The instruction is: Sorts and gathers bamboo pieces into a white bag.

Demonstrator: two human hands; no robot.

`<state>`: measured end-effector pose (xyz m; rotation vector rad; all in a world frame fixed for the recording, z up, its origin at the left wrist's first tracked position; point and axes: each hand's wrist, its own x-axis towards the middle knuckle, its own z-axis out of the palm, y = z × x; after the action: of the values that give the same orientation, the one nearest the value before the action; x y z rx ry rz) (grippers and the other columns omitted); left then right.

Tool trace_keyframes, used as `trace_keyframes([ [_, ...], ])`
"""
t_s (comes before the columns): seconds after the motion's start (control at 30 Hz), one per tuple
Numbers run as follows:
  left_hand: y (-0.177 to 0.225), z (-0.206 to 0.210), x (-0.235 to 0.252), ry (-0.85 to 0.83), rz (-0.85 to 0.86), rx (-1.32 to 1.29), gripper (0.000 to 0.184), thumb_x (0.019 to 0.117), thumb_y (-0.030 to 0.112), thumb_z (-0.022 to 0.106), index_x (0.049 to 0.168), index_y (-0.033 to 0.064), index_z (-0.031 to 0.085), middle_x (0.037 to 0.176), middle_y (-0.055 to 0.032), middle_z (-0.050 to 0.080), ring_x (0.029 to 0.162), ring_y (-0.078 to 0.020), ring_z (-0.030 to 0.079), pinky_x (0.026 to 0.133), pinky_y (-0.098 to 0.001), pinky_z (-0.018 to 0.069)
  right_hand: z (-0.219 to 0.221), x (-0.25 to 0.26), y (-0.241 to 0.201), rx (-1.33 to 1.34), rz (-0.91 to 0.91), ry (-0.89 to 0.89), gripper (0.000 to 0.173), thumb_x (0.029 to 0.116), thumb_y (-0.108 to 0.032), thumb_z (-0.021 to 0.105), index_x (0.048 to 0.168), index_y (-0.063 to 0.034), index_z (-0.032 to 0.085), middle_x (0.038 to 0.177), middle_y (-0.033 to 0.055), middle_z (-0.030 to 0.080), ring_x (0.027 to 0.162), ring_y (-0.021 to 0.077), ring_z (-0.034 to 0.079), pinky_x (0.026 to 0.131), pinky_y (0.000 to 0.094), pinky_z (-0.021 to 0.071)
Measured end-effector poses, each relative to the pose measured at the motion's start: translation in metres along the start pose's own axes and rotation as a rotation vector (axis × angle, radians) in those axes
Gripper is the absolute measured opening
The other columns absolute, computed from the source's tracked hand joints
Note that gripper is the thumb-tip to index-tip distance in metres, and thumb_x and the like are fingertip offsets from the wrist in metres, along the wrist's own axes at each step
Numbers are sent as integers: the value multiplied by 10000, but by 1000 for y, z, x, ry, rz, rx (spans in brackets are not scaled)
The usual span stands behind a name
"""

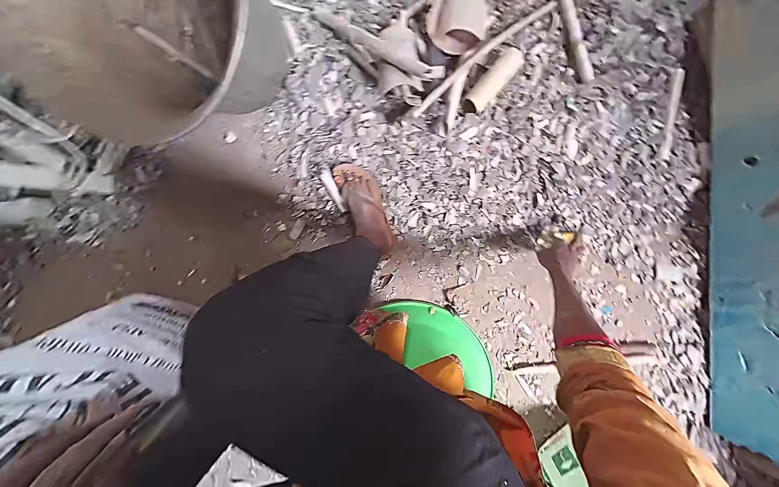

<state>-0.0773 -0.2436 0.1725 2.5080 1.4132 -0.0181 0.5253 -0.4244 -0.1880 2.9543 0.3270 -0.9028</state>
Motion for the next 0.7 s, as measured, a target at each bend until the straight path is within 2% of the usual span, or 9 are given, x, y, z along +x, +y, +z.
trace_keyframes([
  [0.03, -4, 0, -8, -25, -37, -21, 304, 1041, 189, 603, 1286, 25, 681, 1245, -255, 676, 1204, -358, 639, 1063, -431, 483, -6, 2, 4, -113, -54, -78, 623, 945, -287, 694, 1469, -1, 517, 1632, 317, 258, 1510, 509, 242, 1161, 657, 301],
  [0.1, -7, 2, -23, -57, -117, -33, 330, 1049, 241, 579, 1309, 65, 679, 1266, -244, 670, 1191, -378, 640, 1037, -497, 487, -15, 6, 12, -245, -180, -172, 545, 987, -243, 637, 1446, 31, 529, 1529, 317, 443, 1445, 501, 384, 1149, 661, 329],
  [0.17, -5, 6, -35, 9, -159, 16, 333, 1035, 294, 559, 1266, 111, 715, 1233, -200, 699, 1139, -378, 674, 960, -551, 525, -15, 5, 12, -230, -244, -165, 526, 993, -203, 629, 1429, 72, 521, 1449, 352, 506, 1357, 515, 488, 1094, 674, 386],
  [0.33, 2, 22, -38, 143, -187, 42, 318, 1021, 340, 523, 1179, 203, 762, 1155, -89, 747, 1052, -310, 721, 860, -552, 568, -41, -29, -42, 234, -571, 45, 593, 933, -116, 708, 1425, 134, 488, 1530, 427, 333, 1444, 569, 321, 1177, 660, 276],
  [0.43, -2, 18, -31, 158, -141, 32, 277, 1017, 293, 560, 1175, 189, 763, 1106, -79, 749, 1025, -299, 721, 860, -545, 572, -96, -101, -95, 388, -888, 121, 617, 940, -162, 686, 1444, 121, 470, 1553, 430, 285, 1414, 540, 381, 1109, 589, 404],
  [0.5, -1, 10, -24, 195, -110, 24, 257, 1005, 291, 594, 1158, 182, 770, 1090, -62, 748, 1026, -276, 716, 879, -529, 572, -144, -168, -127, 518, -1052, 174, 596, 966, -227, 640, 1449, 84, 478, 1511, 351, 396, 1232, 369, 586, 958, 418, 553],
  [0.57, 4, 0, -14, 254, -57, -40, 249, 990, 310, 612, 1146, 199, 770, 1079, -29, 746, 994, -220, 721, 845, -474, 588, -183, -229, -154, 785, -1238, 183, 499, 971, -185, 656, 1329, 124, 496, 1234, 212, 615, 976, 189, 681, 838, 323, 596],
  [0.63, 6, -9, 0, 306, 14, -143, 240, 983, 317, 613, 1130, 212, 772, 1033, 13, 735, 915, -130, 708, 771, -370, 594, -209, -287, -178, 956, -1465, 106, 370, 956, -134, 698, 1221, 67, 537, 1095, 117, 679, 936, 193, 702, 842, 366, 615],
  [0.7, 0, -14, 15, 310, 75, -265, 229, 978, 268, 617, 1132, 182, 763, 1005, 30, 734, 873, -75, 700, 767, -313, 604, -220, -342, -210, 873, -1618, -10, 252, 916, -158, 716, 1133, -95, 604, 1070, -6, 683, 912, 129, 693, 788, 321, 617],
])
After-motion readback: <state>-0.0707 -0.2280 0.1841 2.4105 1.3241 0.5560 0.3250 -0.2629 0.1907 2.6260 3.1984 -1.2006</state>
